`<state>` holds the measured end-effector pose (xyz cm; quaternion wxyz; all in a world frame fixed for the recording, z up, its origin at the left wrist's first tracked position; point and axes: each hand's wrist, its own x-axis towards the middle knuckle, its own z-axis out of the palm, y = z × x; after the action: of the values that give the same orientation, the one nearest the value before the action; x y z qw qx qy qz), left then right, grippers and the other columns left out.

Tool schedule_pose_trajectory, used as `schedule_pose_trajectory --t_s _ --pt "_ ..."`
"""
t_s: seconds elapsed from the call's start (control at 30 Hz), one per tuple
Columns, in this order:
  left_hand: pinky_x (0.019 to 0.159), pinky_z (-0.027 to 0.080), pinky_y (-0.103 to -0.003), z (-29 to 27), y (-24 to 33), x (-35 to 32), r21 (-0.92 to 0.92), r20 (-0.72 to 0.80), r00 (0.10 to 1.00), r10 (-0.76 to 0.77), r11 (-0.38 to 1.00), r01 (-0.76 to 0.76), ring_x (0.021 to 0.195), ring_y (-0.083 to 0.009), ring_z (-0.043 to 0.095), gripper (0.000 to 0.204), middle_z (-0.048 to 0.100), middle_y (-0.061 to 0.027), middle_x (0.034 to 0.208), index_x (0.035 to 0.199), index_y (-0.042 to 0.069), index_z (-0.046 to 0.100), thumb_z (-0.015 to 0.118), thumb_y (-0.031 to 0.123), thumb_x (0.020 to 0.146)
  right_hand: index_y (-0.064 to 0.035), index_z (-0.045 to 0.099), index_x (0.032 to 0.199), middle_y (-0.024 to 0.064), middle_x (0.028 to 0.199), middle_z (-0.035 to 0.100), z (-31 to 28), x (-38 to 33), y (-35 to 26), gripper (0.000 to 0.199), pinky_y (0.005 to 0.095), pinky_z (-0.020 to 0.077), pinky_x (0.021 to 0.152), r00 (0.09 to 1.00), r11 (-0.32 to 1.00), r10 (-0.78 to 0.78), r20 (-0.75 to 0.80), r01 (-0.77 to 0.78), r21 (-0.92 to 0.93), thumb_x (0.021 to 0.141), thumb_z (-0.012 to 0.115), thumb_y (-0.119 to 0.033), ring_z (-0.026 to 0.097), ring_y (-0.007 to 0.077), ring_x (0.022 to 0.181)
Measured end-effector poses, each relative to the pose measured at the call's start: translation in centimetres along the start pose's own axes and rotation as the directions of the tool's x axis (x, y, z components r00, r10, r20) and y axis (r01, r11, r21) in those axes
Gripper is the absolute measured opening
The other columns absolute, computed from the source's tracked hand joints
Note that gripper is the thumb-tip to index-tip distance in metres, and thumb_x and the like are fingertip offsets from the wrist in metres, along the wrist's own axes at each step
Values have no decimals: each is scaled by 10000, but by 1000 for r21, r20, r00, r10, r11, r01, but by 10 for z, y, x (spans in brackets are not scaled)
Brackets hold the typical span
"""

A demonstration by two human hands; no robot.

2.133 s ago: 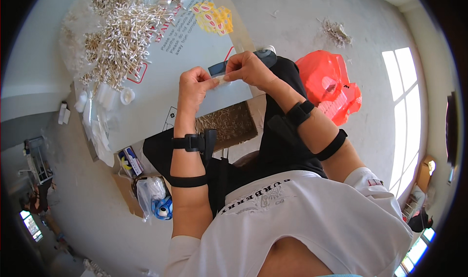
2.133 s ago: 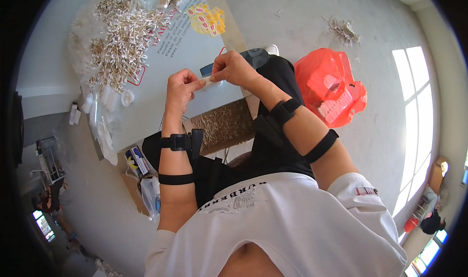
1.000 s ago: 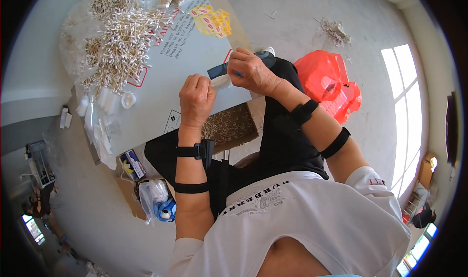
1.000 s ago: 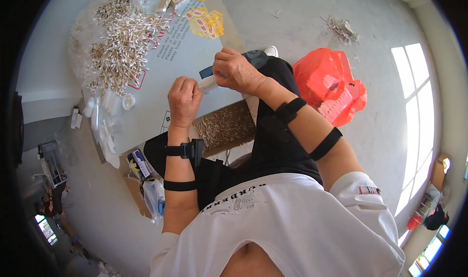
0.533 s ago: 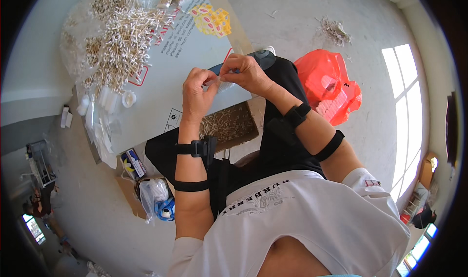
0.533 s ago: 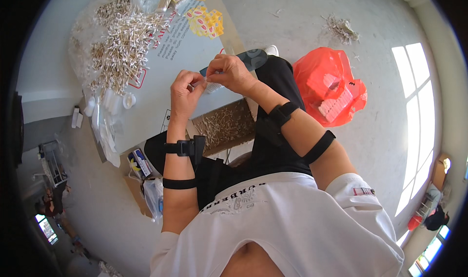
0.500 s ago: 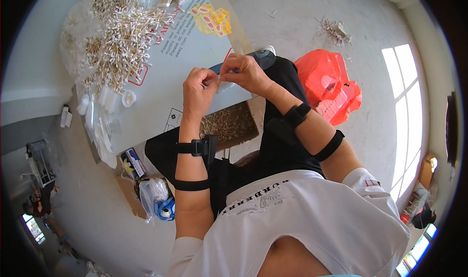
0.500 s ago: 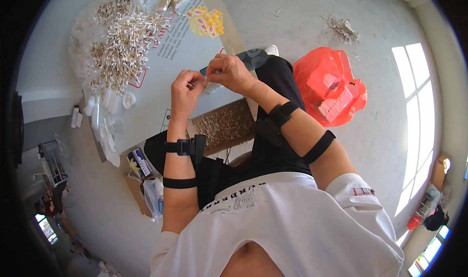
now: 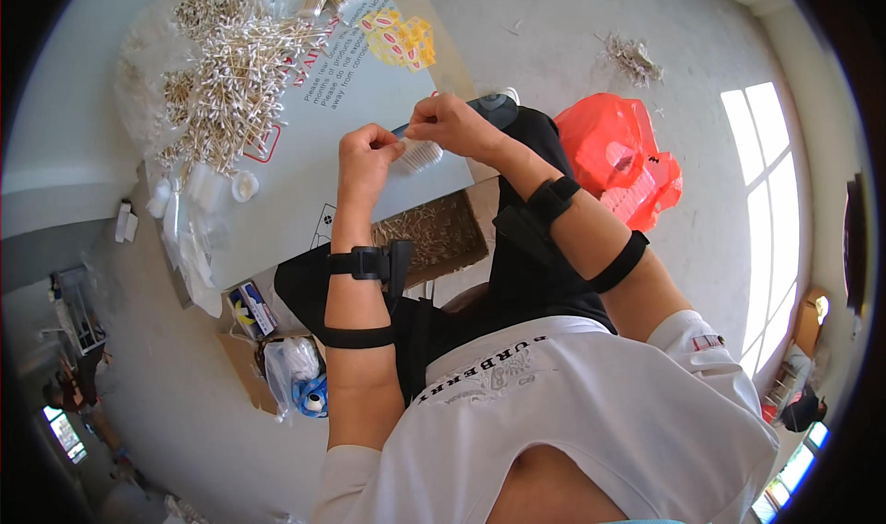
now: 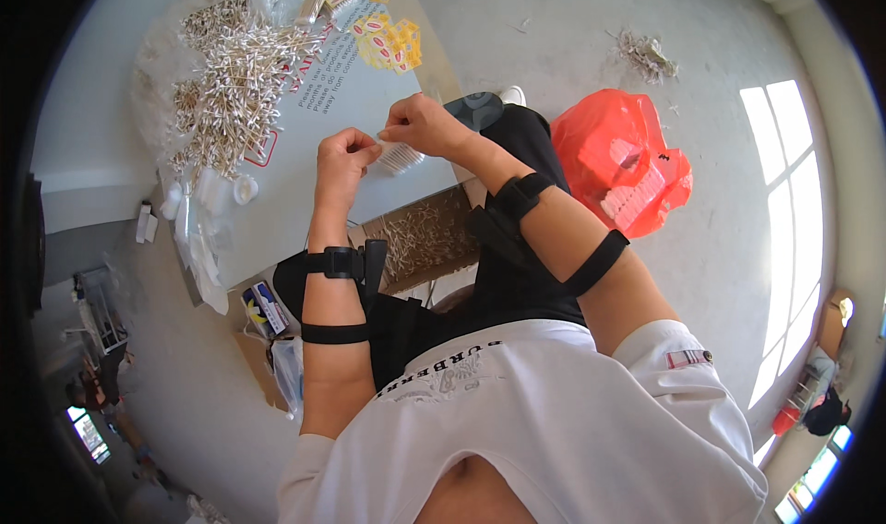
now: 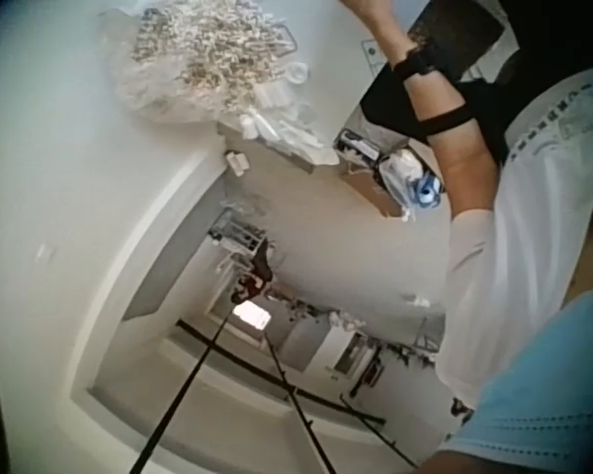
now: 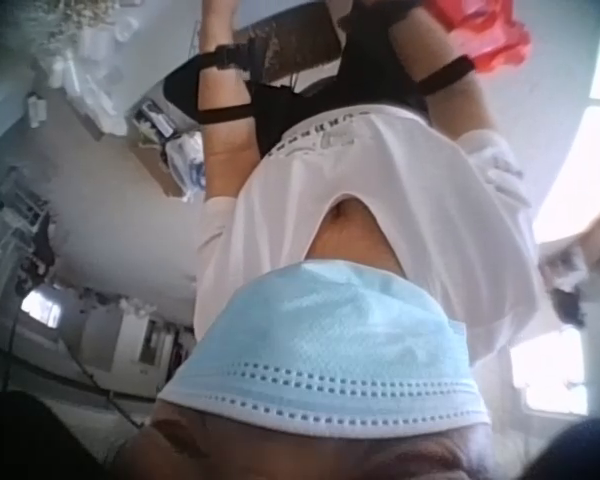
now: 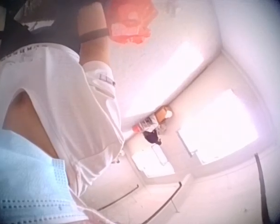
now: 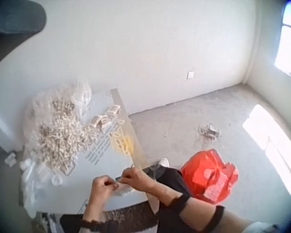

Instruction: Packaging cotton swabs into small plastic cases and applying labels.

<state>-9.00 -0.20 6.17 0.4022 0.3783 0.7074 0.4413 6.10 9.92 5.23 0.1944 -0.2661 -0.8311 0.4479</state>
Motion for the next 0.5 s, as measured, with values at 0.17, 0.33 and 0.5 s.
schedule_pose_trajectory --t_s 0.17,0.33,0.5 --pt "469 338 -243 -25 -9 -2 -441 75 980 -186 875 199 542 -98 438 98 554 -22 660 753 -1 607 687 6 809 -77 617 1213 47 1196 626 -11 -13 3 430 338 402 930 914 638 366 174 -382 669 952 579 -418 548 171 1113" --pt "494 353 -227 -37 -31 -17 -803 363 920 -146 451 389 656 -127 478 99 573 -49 807 911 4 582 653 68 885 -58 534 1318 74 1258 592 10 -41 1 477 484 459 975 851 206 389 353 -454 867 896 685 -221 583 240 1142" --pt "511 374 -248 -28 -29 -38 -796 259 955 -148 528 298 619 -126 491 92 579 -55 758 842 10 578 643 59 887 -5 587 1170 102 1092 655 23 -59 -6 350 440 573 898 913 7 220 344 -354 935 836 670 56 653 242 1025"
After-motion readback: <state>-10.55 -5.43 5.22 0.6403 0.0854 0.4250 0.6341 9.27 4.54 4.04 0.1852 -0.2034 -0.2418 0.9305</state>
